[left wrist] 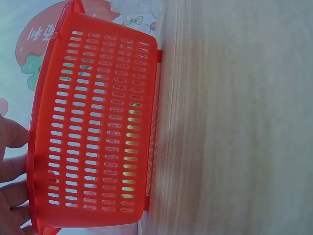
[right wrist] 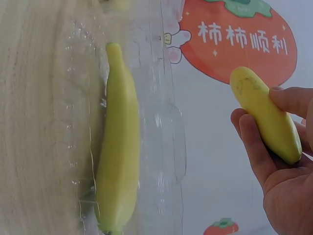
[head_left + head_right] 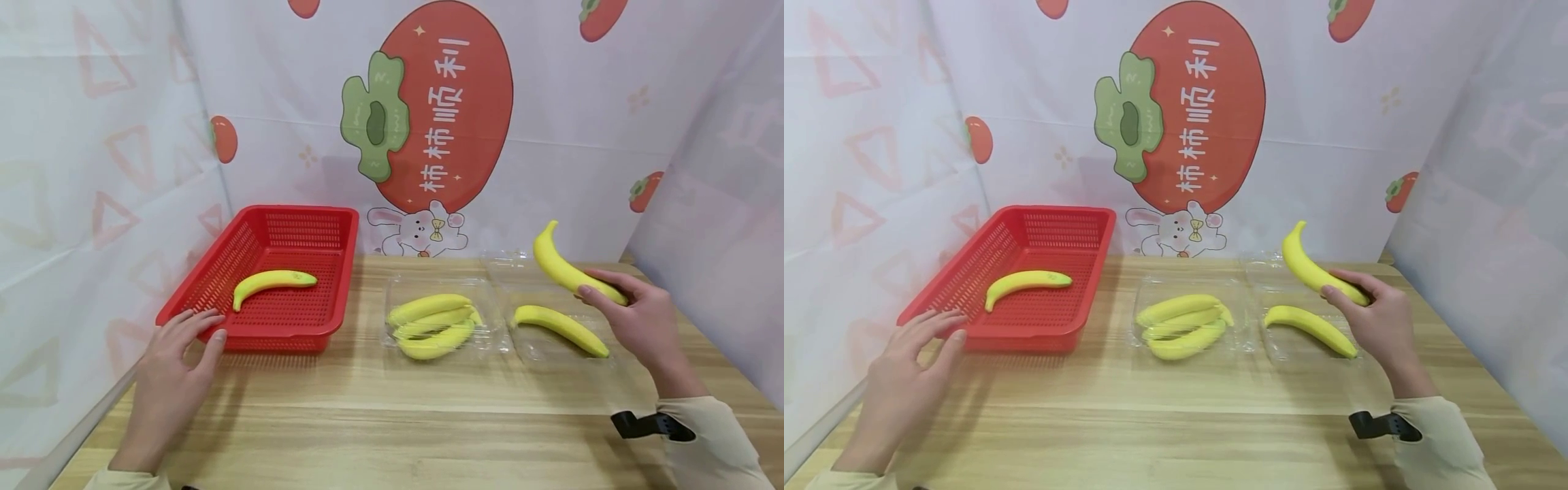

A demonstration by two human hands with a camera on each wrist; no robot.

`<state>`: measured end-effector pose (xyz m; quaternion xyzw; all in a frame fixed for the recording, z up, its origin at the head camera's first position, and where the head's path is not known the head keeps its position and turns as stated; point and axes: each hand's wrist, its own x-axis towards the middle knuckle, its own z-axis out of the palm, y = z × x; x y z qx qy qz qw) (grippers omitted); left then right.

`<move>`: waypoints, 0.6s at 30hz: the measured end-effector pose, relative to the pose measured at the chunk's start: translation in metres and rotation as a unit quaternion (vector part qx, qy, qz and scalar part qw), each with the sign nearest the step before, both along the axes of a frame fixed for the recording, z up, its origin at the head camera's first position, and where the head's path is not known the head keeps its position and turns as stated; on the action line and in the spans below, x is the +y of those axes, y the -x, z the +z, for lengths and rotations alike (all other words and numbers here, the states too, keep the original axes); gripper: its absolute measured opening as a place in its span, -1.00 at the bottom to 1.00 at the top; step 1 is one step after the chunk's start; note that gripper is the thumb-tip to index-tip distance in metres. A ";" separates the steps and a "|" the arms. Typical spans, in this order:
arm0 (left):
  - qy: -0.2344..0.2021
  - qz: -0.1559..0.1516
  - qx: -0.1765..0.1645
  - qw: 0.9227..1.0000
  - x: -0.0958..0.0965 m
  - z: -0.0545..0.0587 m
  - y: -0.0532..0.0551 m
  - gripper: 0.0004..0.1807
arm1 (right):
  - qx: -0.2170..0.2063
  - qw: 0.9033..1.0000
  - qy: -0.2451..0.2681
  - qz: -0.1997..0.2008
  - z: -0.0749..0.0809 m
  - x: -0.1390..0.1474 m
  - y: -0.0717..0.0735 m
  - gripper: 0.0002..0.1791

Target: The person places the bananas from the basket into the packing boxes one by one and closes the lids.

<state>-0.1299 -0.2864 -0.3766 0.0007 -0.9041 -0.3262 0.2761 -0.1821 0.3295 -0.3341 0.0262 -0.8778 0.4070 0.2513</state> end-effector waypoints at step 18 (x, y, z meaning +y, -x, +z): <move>0.003 -0.002 -0.005 1.000 -0.002 0.000 0.000 -0.55 | -0.036 0.999 -0.011 -0.001 -0.003 0.014 -0.001 -0.48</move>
